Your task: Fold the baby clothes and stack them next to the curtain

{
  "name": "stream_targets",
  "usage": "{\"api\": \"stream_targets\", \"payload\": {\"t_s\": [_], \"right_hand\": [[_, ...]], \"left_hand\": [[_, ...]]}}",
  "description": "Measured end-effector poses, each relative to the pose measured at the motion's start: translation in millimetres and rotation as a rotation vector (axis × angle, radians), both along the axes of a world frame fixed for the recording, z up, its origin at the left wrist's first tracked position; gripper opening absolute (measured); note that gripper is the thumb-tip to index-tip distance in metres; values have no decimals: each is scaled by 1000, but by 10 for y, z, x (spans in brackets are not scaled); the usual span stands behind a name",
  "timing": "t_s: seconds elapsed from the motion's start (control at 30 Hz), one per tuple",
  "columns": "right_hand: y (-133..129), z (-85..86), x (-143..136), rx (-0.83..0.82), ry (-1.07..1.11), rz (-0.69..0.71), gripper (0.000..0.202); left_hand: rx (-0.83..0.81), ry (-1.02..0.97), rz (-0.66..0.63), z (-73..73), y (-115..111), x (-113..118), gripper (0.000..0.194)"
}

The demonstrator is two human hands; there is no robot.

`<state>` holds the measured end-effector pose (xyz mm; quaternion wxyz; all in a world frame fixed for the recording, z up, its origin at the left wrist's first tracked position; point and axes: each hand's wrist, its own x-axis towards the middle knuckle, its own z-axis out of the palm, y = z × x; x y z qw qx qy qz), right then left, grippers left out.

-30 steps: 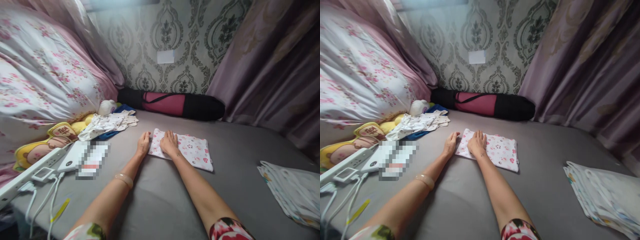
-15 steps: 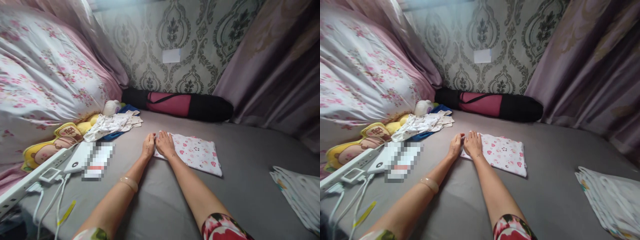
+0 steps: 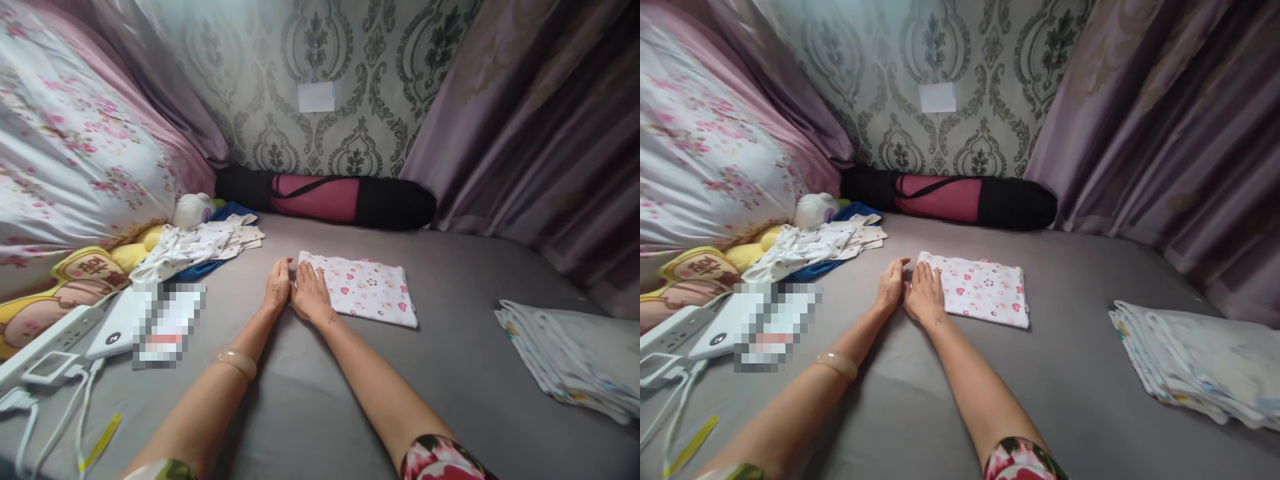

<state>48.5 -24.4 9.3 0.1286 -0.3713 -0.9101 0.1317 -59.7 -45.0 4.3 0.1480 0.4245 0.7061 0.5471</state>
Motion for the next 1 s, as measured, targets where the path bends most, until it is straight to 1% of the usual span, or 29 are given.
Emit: {"api": "stream_targets", "payload": {"t_s": [0.1, 0.2, 0.23, 0.3, 0.4, 0.5, 0.6, 0.7, 0.83, 0.9, 1.0], "right_hand": [[45, 44, 3, -55, 9, 22, 63], [140, 159, 76, -154, 45, 49, 62], [174, 193, 121, -161, 67, 36, 61], [232, 226, 232, -107, 107, -31, 61], [272, 168, 393, 10, 90, -120, 62], [265, 52, 476, 21, 32, -125, 62], [258, -13, 482, 24, 23, -124, 61], [272, -2, 464, 2, 31, -124, 61], [317, 77, 522, -82, 38, -107, 59], [347, 114, 637, -98, 31, -118, 59], [405, 118, 911, -23, 3, -212, 62]], "left_hand": [[-19, 31, -51, 19, -17, 12, 46], [-33, 61, -89, 9, -12, 15, 48], [-31, 82, -103, -3, -4, 14, 48], [-23, 147, -141, -37, 19, 12, 49], [-25, 298, -227, -102, 48, 12, 47], [-81, 477, -298, -158, 48, 23, 46], [-160, 605, -327, -188, 31, 46, 48], [-217, 671, -350, -191, 21, 67, 48], [-272, 721, -374, -164, 17, 88, 47], [-297, 738, -383, -148, 14, 97, 48], [-316, 758, -396, -131, 7, 107, 51]]}}
